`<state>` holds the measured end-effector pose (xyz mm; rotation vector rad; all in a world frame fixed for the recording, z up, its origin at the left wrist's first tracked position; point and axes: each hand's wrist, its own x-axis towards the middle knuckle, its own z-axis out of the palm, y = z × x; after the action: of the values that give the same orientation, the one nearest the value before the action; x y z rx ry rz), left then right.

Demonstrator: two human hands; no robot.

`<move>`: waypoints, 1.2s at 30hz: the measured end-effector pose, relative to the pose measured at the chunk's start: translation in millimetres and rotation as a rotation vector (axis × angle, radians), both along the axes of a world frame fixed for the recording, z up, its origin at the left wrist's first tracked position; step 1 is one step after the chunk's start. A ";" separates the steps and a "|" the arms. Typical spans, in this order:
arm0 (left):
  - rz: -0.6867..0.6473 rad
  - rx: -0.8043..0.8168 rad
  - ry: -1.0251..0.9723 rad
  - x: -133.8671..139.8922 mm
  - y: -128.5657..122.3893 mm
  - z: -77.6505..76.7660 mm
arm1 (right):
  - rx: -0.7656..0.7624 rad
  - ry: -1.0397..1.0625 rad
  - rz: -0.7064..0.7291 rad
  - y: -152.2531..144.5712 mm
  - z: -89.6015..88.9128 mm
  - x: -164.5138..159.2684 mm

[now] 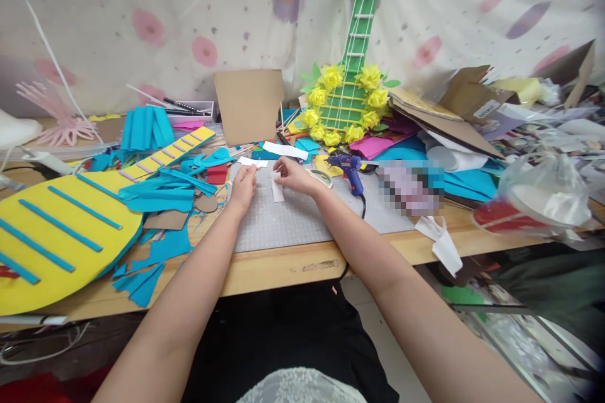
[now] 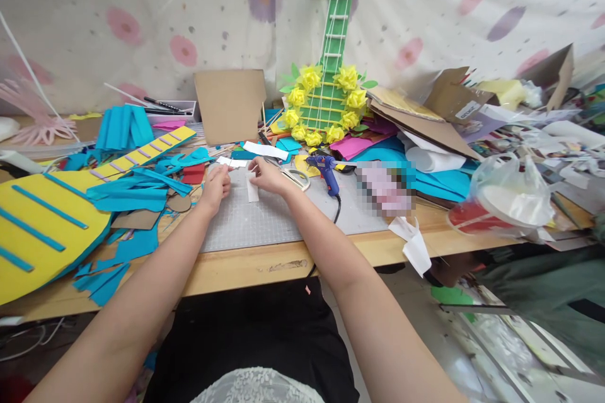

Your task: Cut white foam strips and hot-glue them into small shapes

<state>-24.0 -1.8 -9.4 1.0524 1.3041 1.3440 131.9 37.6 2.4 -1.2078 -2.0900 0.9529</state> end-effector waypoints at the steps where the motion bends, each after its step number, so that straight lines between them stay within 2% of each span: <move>1: -0.037 -0.030 0.001 1.9 -1.9 2.1 | -0.010 0.066 -0.009 -2.7 -3.5 0.3; 4: -0.076 0.005 0.152 5.4 -4.4 1.8 | -0.028 0.209 0.012 -10.2 -10.2 -1.5; 8: -0.044 0.082 0.313 6.2 -2.7 -4.7 | -0.046 0.313 0.062 -14.6 -12.9 -6.0; 10: 0.002 0.079 0.288 6.6 -1.8 -5.7 | -0.104 0.396 0.017 -14.9 -13.8 -7.8; 13: 0.079 0.076 0.197 8.0 -1.1 -4.6 | -0.269 0.523 -0.083 -16.2 -14.9 -11.0; 18: 0.104 0.049 0.061 11.1 -0.1 -4.1 | -0.438 0.593 -0.121 -20.6 -12.6 -18.3; 23: -0.017 -0.028 -0.046 10.6 -4.1 3.6 | -0.389 0.578 -0.272 -19.1 -3.6 -12.8; 29: -0.167 -0.086 -0.043 8.8 -11.3 14.5 | -0.353 0.446 -0.202 -22.2 4.8 5.0; 36: -0.222 -0.076 -0.018 9.8 -11.6 12.3 | -0.364 0.449 -0.150 -23.5 0.7 4.5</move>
<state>-14.2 -13.4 3.0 1.0956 1.1786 1.1262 136.5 14.1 3.1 -1.1673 -1.4970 1.4235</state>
